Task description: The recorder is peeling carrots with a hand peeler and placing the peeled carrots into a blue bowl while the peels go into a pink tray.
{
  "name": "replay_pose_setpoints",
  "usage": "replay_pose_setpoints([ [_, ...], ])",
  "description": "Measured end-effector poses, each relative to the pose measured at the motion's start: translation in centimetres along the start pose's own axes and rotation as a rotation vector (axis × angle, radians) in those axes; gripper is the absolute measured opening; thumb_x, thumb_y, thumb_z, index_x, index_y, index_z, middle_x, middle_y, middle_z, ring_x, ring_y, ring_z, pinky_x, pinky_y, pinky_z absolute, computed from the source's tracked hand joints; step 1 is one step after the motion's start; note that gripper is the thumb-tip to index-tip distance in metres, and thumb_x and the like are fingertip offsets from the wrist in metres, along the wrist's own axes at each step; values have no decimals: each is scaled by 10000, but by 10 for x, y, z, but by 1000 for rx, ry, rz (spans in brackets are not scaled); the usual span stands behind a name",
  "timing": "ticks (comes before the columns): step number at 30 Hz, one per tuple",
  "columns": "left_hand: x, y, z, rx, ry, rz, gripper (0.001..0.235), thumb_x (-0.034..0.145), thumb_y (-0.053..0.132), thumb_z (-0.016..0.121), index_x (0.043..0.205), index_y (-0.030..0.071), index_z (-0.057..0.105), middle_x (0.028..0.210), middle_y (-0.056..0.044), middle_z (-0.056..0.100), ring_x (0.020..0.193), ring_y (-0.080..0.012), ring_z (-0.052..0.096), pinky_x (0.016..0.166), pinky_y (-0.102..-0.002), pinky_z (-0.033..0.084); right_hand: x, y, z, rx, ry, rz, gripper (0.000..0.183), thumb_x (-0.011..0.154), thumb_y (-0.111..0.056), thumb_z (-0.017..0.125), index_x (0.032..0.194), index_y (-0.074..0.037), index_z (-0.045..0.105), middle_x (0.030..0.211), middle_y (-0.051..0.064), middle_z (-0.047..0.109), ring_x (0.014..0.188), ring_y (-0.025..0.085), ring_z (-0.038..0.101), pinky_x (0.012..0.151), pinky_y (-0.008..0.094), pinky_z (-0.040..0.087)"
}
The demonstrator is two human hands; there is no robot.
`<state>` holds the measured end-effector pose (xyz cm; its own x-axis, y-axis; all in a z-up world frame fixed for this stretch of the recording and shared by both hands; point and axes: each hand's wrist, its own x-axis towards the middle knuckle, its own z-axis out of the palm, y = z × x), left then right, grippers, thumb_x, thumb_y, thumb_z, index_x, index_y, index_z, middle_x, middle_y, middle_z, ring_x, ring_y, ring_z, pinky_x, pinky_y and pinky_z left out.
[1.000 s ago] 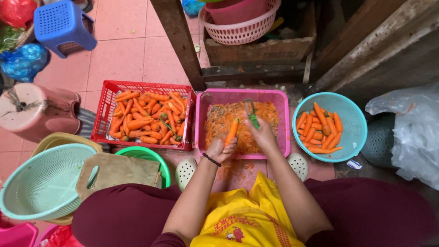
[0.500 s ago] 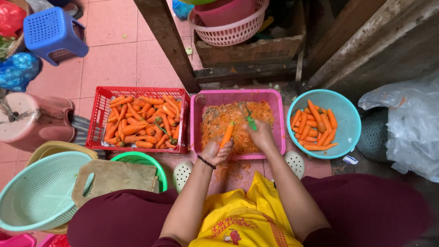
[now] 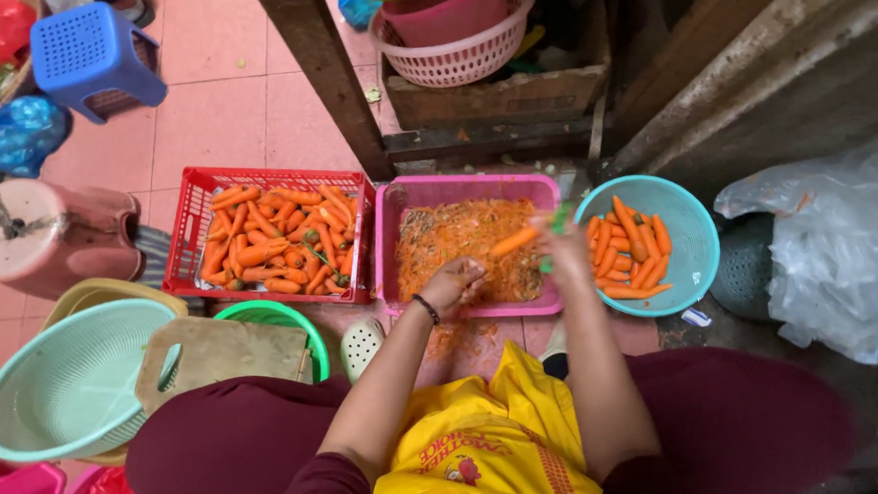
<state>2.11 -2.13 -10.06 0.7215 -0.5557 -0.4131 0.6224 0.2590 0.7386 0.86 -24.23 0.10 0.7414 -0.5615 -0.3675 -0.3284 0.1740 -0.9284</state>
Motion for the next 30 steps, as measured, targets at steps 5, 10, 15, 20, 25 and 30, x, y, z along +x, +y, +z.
replay_pose_setpoints([
  [5, 33, -9, -17, 1551, 268, -5, 233, 992, 310, 498, 1140, 176, 618, 1153, -175, 629, 1155, -390, 581, 857, -499, 521, 64, 28, -65, -297, 240, -295, 366, 828, -259, 861, 1158, -201, 714, 876, 5, 663, 735, 154, 624, 640, 289, 482],
  [10, 70, -25, -26, 1662, 378, -156, 491, 914, 445, 668, 1259, 101, 606, 1302, -176, 532, 1269, -400, 463, 915, -527, 500, 19, 31, -4, -564, 94, -384, 362, 952, -324, 706, 1113, 0, 710, 918, 257, 684, 907, 448, 682, 782, 519, 513],
  [15, 74, -20, -2, 1595, 60, 84, 392, 990, 159, 389, 1229, -27, 638, 1222, -262, 663, 1210, -412, 632, 999, -530, 534, -25, 40, 42, -855, -248, -167, 609, 891, -664, 670, 1168, -125, 725, 1058, 166, 718, 1050, 384, 680, 907, 492, 533],
  [20, 54, 10, -4, 1330, 324, 152, 652, 932, 388, 558, 1417, -44, 504, 1337, -300, 561, 1323, -475, 507, 1097, -533, 448, 31, 118, 54, -1005, -254, -43, 526, 904, -505, 608, 1164, -63, 725, 1084, 226, 723, 1143, 421, 669, 939, 546, 539],
  [25, 2, 49, 32, 1094, 151, 75, 828, 1060, 586, 261, 1619, 10, 56, 1613, -365, 214, 1517, -545, 142, 1254, -607, 162, 53, 173, 74, -802, -435, -190, 360, 956, -294, 587, 1089, -3, 752, 1011, 269, 739, 1097, 482, 668, 890, 573, 549],
  [30, 67, -31, -67, 1463, 496, 36, 487, 999, 502, 460, 1321, 201, 669, 1384, -167, 591, 1296, -398, 584, 998, -544, 550, 52, 168, 91, -760, -293, -75, 326, 894, -302, 710, 1101, -54, 757, 867, 198, 726, 946, 386, 719, 806, 491, 543],
])
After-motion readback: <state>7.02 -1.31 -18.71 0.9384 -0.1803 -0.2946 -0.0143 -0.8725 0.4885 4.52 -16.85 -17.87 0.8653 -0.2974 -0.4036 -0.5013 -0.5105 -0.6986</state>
